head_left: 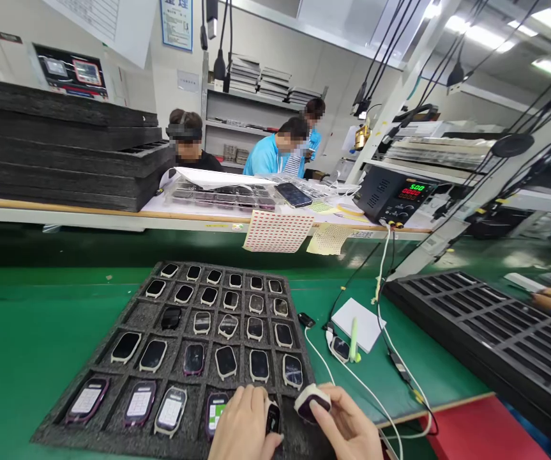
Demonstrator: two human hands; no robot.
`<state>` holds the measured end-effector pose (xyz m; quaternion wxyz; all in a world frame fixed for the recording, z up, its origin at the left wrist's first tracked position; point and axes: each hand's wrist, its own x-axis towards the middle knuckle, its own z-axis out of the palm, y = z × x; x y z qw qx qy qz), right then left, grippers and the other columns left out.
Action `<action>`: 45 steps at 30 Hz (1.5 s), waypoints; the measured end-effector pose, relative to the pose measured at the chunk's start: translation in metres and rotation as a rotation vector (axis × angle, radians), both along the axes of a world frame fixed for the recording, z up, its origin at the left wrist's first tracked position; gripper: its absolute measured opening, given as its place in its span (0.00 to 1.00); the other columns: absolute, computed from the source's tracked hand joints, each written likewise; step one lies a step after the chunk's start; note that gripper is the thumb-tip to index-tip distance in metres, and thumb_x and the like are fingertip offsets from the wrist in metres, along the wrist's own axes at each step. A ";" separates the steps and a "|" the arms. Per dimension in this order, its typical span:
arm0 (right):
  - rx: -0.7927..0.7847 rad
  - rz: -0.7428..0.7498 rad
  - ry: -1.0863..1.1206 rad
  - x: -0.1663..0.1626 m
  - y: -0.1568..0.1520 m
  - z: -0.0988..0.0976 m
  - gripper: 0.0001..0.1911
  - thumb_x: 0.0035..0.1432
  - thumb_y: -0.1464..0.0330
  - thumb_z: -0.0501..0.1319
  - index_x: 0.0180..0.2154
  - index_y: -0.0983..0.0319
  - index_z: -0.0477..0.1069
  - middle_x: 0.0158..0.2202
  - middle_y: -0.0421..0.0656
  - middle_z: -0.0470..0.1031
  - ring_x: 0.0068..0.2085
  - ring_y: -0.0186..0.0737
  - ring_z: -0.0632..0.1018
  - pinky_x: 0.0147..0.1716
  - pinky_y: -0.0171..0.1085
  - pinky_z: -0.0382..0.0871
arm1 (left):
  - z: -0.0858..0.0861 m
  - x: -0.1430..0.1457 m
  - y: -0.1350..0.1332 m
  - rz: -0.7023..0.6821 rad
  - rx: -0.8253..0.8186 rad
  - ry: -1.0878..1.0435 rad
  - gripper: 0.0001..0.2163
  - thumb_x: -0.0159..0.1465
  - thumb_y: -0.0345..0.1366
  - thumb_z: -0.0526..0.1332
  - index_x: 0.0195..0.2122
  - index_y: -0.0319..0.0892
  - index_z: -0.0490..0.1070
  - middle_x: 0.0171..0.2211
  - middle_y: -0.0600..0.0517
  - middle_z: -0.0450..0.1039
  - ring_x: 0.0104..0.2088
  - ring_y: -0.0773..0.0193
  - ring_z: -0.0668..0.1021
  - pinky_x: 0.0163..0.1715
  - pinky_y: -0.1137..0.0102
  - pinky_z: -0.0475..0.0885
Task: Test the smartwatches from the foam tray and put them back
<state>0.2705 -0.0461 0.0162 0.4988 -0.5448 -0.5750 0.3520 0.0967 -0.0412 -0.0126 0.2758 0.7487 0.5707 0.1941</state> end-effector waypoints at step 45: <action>-0.301 0.317 0.634 -0.018 0.014 -0.008 0.19 0.52 0.65 0.68 0.46 0.59 0.73 0.38 0.48 0.79 0.35 0.47 0.79 0.42 0.48 0.71 | 0.012 -0.024 -0.001 0.027 -0.298 -0.780 0.09 0.58 0.27 0.55 0.41 0.42 0.65 0.37 0.52 0.70 0.40 0.60 0.72 0.43 0.68 0.63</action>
